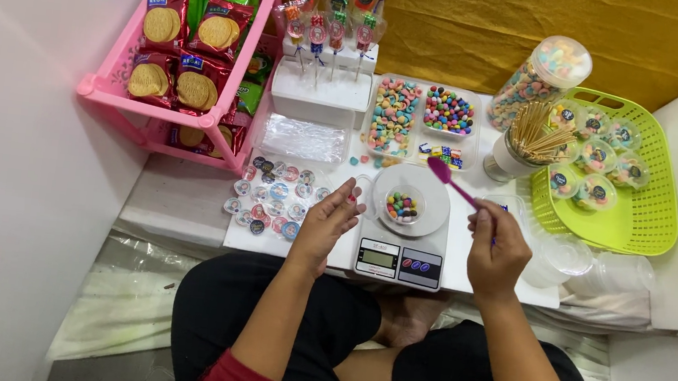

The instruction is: Weighing and portioning small colorful candies into plastic cups using a spoon and a digital scale

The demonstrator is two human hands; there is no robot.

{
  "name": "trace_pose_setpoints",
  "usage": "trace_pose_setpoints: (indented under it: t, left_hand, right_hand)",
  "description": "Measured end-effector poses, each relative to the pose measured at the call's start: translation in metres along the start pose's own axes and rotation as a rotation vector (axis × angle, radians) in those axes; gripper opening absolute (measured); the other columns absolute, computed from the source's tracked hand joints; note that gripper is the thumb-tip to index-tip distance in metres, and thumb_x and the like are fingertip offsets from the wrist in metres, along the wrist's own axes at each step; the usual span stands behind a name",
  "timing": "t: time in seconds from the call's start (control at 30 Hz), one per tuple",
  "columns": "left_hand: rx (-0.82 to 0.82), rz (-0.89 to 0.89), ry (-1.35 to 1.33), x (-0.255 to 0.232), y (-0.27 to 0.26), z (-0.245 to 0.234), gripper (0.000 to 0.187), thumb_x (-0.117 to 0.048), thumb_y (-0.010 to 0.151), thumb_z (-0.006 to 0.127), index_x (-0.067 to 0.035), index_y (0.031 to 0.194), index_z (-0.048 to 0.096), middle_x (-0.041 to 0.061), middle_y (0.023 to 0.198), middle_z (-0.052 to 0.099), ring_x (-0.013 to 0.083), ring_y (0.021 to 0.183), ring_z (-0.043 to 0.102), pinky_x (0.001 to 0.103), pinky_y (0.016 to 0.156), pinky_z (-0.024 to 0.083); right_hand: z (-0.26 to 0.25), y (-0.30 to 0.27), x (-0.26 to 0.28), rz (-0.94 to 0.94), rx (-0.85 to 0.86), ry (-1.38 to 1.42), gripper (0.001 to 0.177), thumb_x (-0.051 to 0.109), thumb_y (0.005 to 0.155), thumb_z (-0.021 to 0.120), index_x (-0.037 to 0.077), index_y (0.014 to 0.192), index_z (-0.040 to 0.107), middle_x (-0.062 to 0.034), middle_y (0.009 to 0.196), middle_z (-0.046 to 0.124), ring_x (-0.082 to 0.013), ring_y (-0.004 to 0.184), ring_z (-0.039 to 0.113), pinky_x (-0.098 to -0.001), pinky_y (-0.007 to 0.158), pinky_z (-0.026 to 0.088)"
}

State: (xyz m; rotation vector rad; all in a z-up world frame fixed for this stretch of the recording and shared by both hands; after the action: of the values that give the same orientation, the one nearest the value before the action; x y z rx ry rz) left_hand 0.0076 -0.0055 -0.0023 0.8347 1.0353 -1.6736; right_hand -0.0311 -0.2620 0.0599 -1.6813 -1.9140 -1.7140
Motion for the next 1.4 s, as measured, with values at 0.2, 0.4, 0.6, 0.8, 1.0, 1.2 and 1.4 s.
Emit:
trace_pose_setpoints:
  t: [0.2, 0.4, 0.6, 0.8, 1.0, 1.2, 1.4]
  left_hand:
    - [0.004, -0.012, -0.001, -0.002, 0.000, 0.001, 0.058, -0.029, 0.101, 0.060, -0.015, 0.154, 0.042, 0.015, 0.151, 0.051, 0.0271, 0.125, 0.060, 0.041, 0.106, 0.045]
    - [-0.030, -0.016, -0.008, -0.008, -0.003, 0.001, 0.056, -0.027, 0.099, 0.061, -0.016, 0.152, 0.045, 0.013, 0.148, 0.054, 0.0265, 0.123, 0.061, 0.042, 0.105, 0.046]
    - [0.003, -0.040, 0.005, 0.004, 0.009, -0.013, 0.059, -0.032, 0.101, 0.059, -0.015, 0.154, 0.041, 0.010, 0.149, 0.053, 0.0207, 0.122, 0.061, 0.037, 0.105, 0.045]
    - [-0.004, -0.068, 0.004, -0.010, 0.005, -0.008, 0.058, -0.031, 0.100, 0.060, -0.016, 0.154, 0.042, 0.010, 0.151, 0.051, 0.0222, 0.125, 0.060, 0.037, 0.107, 0.045]
    - [-0.013, -0.054, -0.001, -0.004, 0.009, -0.010, 0.057, -0.030, 0.100, 0.061, -0.016, 0.153, 0.044, 0.010, 0.150, 0.053, 0.0205, 0.122, 0.062, 0.036, 0.105, 0.047]
    - [-0.001, -0.046, 0.007, -0.004, 0.008, -0.009, 0.058, -0.028, 0.100, 0.059, -0.015, 0.154, 0.042, 0.011, 0.151, 0.052, 0.0223, 0.124, 0.061, 0.037, 0.105, 0.046]
    - [-0.006, -0.040, 0.008, -0.003, 0.007, -0.008, 0.057, -0.029, 0.100, 0.060, -0.016, 0.153, 0.043, 0.010, 0.149, 0.053, 0.0218, 0.123, 0.061, 0.037, 0.105, 0.046]
  right_hand:
    - [0.033, 0.046, -0.061, 0.173, -0.084, 0.098, 0.018, -0.004, 0.109, 0.054, -0.011, 0.116, 0.069, -0.0226, 0.083, 0.068, -0.0238, 0.071, 0.067, -0.0317, 0.060, 0.059]
    - [0.076, 0.074, -0.132, 0.333, -0.072, 0.063, 0.019, 0.003, 0.109, 0.054, -0.001, 0.113, 0.072, -0.0168, 0.078, 0.069, -0.0186, 0.067, 0.068, -0.0256, 0.054, 0.059]
    - [0.101, 0.082, -0.152, 0.566, -0.121, 0.238, 0.018, 0.011, 0.108, 0.050, 0.003, 0.113, 0.066, -0.0077, 0.074, 0.066, -0.0100, 0.060, 0.064, -0.0188, 0.052, 0.059]
    - [0.121, 0.070, -0.221, 1.032, -0.391, 0.581, 0.020, 0.020, 0.105, 0.046, 0.013, 0.111, 0.064, -0.0083, 0.071, 0.071, -0.0155, 0.056, 0.074, -0.0254, 0.052, 0.069]
    - [0.119, 0.056, -0.228, 1.145, -0.502, 0.698, 0.019, 0.021, 0.104, 0.047, 0.016, 0.111, 0.063, -0.0074, 0.073, 0.072, -0.0153, 0.060, 0.076, -0.0273, 0.058, 0.071]
    - [0.115, 0.054, -0.213, 1.102, -0.456, 0.638, 0.019, 0.023, 0.106, 0.046, 0.016, 0.114, 0.062, -0.0046, 0.076, 0.073, -0.0126, 0.061, 0.076, -0.0244, 0.059, 0.070]
    - [0.123, 0.071, -0.210, 0.912, -0.359, 0.483, 0.017, 0.018, 0.107, 0.049, 0.012, 0.114, 0.063, -0.0070, 0.074, 0.071, -0.0129, 0.057, 0.073, -0.0222, 0.051, 0.068]
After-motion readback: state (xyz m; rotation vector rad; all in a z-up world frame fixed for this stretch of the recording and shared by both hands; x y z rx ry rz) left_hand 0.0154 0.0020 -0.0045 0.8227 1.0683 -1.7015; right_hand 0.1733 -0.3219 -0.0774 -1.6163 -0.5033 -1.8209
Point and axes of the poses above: each hand's wrist, its own y-axis towards the middle knuckle, its own z-axis out of the palm, x = y × z, the point moved 1 cm from there along y, towards the middle knuckle
